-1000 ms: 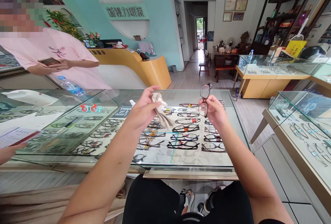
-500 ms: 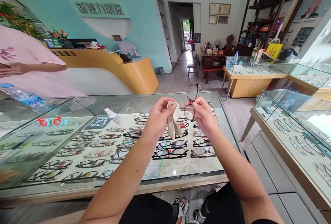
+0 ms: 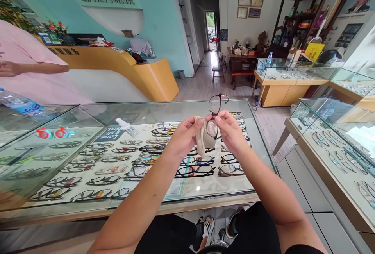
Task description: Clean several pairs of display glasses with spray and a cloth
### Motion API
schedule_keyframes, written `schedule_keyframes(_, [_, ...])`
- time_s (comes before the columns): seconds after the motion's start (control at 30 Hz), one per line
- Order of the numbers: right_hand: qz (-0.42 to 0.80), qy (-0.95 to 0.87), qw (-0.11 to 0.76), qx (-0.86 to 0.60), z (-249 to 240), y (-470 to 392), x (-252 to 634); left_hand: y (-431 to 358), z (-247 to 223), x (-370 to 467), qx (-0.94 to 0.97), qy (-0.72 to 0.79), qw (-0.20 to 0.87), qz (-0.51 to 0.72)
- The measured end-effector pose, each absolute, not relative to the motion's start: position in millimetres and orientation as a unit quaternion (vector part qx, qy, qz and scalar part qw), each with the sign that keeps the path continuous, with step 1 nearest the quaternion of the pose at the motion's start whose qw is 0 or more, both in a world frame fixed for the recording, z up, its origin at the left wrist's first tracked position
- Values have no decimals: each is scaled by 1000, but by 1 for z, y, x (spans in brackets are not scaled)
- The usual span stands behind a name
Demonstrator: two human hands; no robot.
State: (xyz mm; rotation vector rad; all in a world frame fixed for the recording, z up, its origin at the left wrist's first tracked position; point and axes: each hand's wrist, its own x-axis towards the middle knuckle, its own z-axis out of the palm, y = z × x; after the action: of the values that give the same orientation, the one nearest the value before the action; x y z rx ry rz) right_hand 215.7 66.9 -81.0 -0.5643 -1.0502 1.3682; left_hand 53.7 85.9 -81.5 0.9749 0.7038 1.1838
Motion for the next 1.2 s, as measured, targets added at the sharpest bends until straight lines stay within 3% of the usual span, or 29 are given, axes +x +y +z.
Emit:
schedule_keyframes(0.77, [605, -448, 607, -254, -88, 68, 212, 84, -85, 56, 442, 307, 712, 451])
schedule_keyframes(1.2, [604, -452, 605, -255, -86, 65, 211, 82, -83, 57, 490, 321, 661, 468])
